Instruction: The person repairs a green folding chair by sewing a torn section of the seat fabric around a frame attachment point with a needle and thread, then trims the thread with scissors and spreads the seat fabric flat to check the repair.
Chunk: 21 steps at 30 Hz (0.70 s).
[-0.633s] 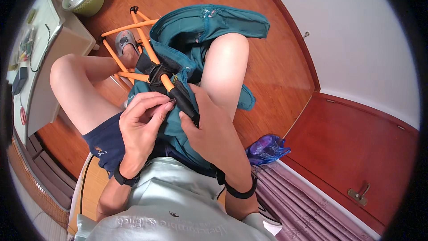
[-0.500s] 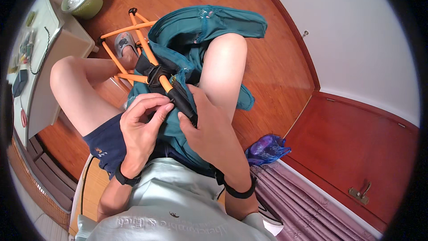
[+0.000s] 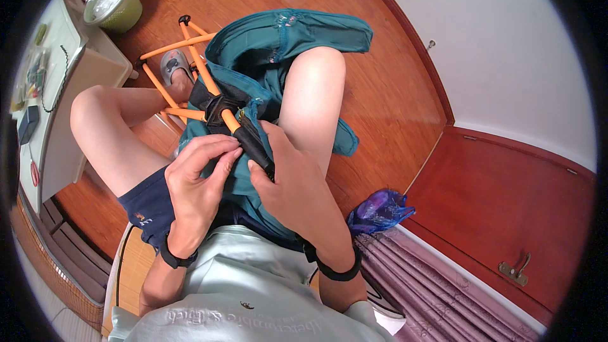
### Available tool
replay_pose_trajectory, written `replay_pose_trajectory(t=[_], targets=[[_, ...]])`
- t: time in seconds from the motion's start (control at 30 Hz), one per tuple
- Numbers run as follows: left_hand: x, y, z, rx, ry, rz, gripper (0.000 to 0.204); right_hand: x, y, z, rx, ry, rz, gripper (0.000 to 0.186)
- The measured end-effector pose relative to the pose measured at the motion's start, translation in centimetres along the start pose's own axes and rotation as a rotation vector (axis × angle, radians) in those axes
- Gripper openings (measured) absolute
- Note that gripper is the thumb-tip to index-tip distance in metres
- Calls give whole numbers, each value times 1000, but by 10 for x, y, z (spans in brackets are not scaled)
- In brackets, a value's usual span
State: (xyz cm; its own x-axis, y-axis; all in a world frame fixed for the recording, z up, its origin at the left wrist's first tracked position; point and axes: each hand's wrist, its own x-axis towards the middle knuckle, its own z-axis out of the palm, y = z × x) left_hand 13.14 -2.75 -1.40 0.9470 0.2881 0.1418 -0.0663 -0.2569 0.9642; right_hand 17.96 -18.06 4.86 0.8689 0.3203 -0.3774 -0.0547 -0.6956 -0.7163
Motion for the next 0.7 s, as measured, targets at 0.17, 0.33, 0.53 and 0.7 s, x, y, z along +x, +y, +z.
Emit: replay_pose_trajectory(t=[0.17,0.33,0.53,0.7], targets=[[5,-4,-4,69,-64,160,22,0,2,2,-3,22,-37,47],[0,-5,3,-187,4,-132,24,0,5,3,19,22,-43,47],[-4,-12,-1,-33,-28,-24,18,0,3,3,13,39,-86,48],[-1,-6,-4,97,-83,57,18,1,3,2,15,31,-71,48]])
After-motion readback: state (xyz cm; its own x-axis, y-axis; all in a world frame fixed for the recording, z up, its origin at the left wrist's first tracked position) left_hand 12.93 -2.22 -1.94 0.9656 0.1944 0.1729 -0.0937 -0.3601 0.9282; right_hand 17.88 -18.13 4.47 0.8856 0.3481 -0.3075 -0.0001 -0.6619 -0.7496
